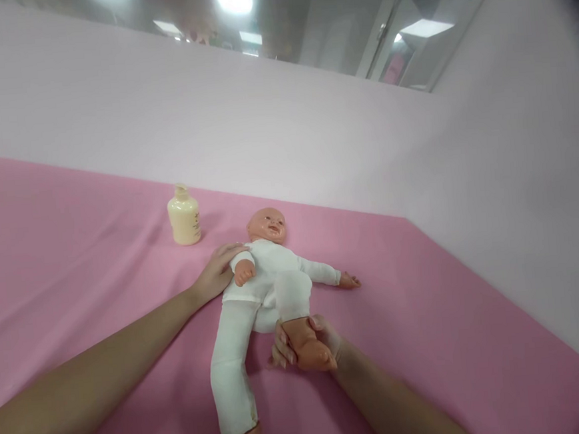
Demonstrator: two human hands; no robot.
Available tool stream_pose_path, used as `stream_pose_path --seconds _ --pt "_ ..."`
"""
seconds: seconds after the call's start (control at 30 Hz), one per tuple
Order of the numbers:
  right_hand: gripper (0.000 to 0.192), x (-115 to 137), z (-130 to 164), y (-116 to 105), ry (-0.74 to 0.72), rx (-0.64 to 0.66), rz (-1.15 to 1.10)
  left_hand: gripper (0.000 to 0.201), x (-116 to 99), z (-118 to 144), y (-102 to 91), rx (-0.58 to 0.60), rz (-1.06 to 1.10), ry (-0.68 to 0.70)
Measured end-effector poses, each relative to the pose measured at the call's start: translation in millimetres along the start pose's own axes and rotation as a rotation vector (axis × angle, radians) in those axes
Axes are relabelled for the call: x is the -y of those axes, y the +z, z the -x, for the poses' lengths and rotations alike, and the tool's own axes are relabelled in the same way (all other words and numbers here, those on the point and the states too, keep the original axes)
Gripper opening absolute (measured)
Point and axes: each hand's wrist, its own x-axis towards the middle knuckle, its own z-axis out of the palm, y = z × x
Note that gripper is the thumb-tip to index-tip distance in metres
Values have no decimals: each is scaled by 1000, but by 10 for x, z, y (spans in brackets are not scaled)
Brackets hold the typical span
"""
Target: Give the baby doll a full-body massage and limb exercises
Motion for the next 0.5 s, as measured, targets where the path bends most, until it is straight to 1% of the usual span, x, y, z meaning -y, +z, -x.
stream_pose_path --seconds 0.1,0.2,0.3,0.4,0.43,0.47,0.5 --pt "63 -64 32 -86 58 111 35 41 -36 5 -2 -10 -9 -14" --pt "67 -108 44 -155 102 202 73 42 -46 0 -7 -15 -25 20" --pt "69 -130 32 -199 122 305 60 37 -30 -21 -5 -50 16 25" --pt "67 -125 28 -209 119 438 27 27 1 -45 8 -92 132 -64" --pt "66 -114 33 -199 135 458 22 24 13 -51 13 -101 166 -105" --pt "67 -95 39 -180 173 454 33 24 25 -55 18 -113 191 -140" --pt "67 -70 43 -149 231 416 73 24 38 -57 23 -123 204 -166"
